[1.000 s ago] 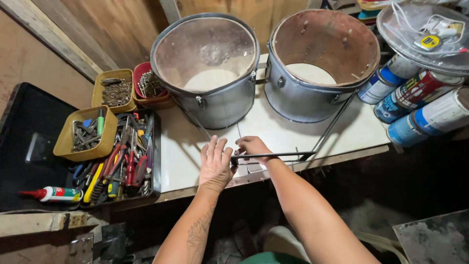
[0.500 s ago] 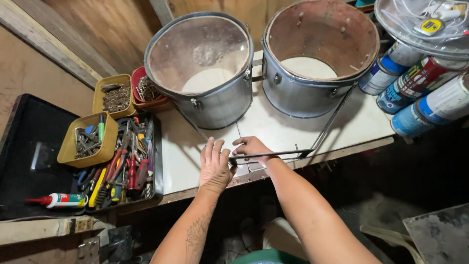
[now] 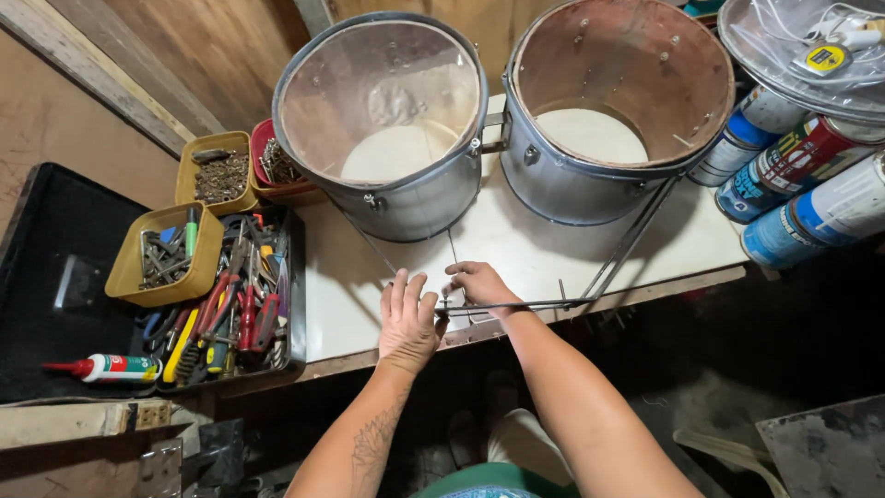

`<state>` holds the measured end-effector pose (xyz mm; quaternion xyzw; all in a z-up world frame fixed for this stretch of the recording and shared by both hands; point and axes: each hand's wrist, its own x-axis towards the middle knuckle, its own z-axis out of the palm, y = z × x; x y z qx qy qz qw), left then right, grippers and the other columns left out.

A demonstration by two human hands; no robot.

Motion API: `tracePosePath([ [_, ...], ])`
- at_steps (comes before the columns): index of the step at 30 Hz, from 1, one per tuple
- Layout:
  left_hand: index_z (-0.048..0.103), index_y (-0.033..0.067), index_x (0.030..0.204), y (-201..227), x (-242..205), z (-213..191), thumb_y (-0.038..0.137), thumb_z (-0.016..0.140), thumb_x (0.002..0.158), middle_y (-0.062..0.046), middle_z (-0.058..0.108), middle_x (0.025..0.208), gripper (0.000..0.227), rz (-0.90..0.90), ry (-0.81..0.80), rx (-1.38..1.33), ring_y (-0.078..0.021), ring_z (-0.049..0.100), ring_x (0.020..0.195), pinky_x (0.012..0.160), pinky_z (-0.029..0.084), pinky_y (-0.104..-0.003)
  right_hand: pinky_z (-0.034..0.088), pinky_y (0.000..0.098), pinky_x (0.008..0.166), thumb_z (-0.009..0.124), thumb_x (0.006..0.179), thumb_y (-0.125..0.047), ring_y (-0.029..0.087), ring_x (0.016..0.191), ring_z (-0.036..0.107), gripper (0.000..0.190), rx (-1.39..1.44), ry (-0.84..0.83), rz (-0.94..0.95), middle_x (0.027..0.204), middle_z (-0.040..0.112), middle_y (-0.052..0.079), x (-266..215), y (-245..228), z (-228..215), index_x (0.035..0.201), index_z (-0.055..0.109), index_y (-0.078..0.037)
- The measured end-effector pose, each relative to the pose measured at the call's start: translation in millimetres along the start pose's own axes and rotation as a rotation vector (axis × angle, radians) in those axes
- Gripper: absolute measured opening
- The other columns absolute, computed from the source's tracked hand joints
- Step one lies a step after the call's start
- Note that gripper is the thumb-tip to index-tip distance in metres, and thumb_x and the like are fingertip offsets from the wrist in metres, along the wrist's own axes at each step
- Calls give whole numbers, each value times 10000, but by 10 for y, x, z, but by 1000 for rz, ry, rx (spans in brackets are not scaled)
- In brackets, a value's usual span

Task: The person assembles a metal stand for two drums by connecting the legs and securing the frame. They then place the assembled stand on the floor and proceed to cut a circular plastic sheet on the table using a utility knife.

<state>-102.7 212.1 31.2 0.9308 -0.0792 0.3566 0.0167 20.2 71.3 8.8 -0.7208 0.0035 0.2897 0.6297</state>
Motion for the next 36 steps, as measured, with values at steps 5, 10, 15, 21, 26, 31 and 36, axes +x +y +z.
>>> tracePosePath([
  [5,414,183,1177,-16,23,18,382,920,543,-109,467,1431,835,8,21,2,-437,391,1442,1119,397,-576,594,381,781,562,933,-250,260,778,728,328,-660,56,-117,787,750,96,-264,-225,117,1180,739,-127],
  [10,414,186,1160,-34,41,93,377,917,522,-103,469,1426,834,16,20,-11,-431,386,1452,1126,386,-576,454,627,1062,438,901,-25,601,1323,443,494,-939,-79,-377,1500,453,312,-1670,-696,64,1372,571,42],
  [15,401,163,1145,31,-79,223,306,793,759,-145,478,1415,568,6,84,-52,-465,405,1427,1089,400,-587,579,431,687,646,854,-211,366,766,709,116,-840,242,-791,733,714,100,-1942,-461,-269,844,759,-186],
  [21,410,152,1124,69,-166,167,206,649,865,-170,506,1372,357,44,150,-33,-480,442,1387,1041,431,-582,507,503,1026,514,939,-322,392,1136,671,374,-775,111,-374,1126,754,154,-582,-987,-158,1128,760,-112],
  [26,442,163,1113,97,-89,36,201,619,883,-143,535,1371,293,48,189,9,-454,470,1376,1060,428,-583,561,487,853,648,763,-411,407,984,732,419,-910,3,-46,873,756,194,200,-173,23,900,800,-45],
  [31,464,160,1096,116,-93,25,144,556,919,-128,558,1363,200,36,207,3,-436,496,1358,1043,440,-581,569,455,816,680,833,-369,378,911,756,352,-867,-78,18,803,766,187,-64,-322,84,840,809,-41],
  [36,482,155,1090,155,-133,20,155,556,932,-152,562,1366,174,36,214,9,-448,501,1347,1033,448,-594,616,394,711,718,902,-202,309,735,774,253,-548,-99,154,800,765,201,-49,-173,143,986,790,26],
])
